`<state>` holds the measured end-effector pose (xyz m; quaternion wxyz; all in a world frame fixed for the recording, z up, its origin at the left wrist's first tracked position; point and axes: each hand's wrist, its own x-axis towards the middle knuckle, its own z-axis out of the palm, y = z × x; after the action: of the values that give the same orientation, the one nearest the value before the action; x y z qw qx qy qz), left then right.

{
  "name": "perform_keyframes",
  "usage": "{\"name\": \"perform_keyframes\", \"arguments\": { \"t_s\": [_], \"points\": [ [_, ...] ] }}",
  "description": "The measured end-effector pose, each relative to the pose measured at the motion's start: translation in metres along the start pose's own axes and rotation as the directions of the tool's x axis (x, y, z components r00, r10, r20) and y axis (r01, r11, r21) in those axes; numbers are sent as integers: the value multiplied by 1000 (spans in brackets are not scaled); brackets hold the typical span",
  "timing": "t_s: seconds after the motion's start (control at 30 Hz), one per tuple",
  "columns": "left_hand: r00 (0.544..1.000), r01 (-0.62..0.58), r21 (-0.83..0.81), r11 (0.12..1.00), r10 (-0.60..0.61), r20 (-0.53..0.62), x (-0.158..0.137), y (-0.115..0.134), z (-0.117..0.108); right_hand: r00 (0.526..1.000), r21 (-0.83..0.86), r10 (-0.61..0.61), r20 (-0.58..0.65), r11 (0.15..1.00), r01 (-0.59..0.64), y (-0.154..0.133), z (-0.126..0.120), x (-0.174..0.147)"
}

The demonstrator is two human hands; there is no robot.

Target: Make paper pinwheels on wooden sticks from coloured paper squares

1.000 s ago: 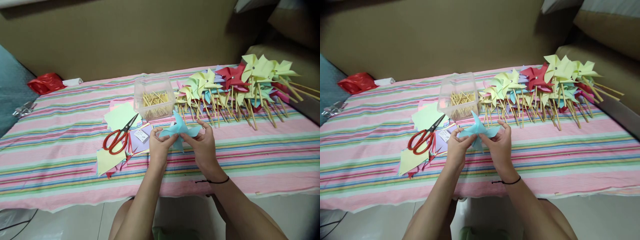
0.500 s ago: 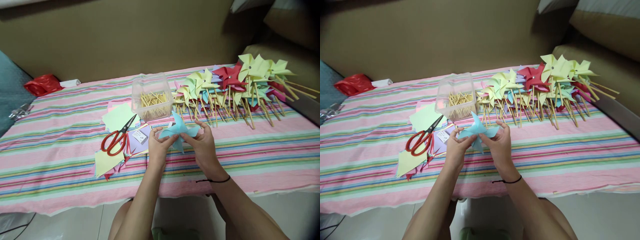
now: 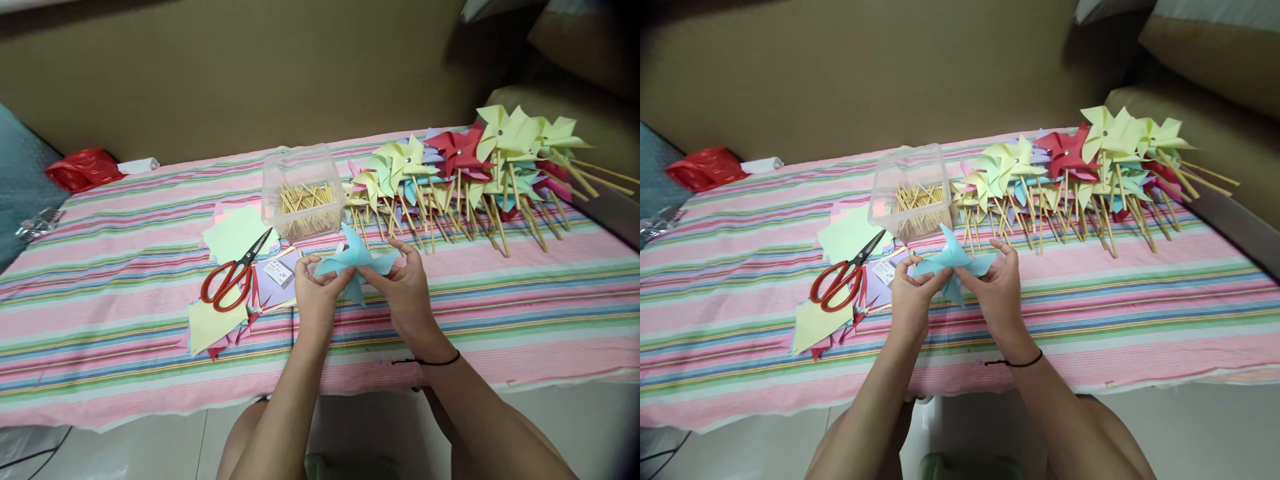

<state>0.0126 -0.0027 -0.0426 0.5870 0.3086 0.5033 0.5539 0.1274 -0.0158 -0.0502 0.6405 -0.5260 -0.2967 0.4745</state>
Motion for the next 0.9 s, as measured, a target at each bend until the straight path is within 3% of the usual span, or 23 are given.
{"name": "perform_keyframes", "arguments": {
  "t_s": [0.37,0.47,0.63,0.9],
  "points": [
    [997,16,-17,1000,-14,73,-2,6,-1,999,-16,28,25,999,-28,0,-5,5],
    [987,70,9,998,-70,148,3,13,-8,991,-66,86,107,995,-79,-4,-13,10],
    [955,133,157,979,-169,243,9,18,-19,926,-217,264,269,954,-209,-10,-24,16],
    [943,68,208,976,-131,306,5,8,-14,924,-303,243,296,941,-151,-8,-27,15]
  ]
}}
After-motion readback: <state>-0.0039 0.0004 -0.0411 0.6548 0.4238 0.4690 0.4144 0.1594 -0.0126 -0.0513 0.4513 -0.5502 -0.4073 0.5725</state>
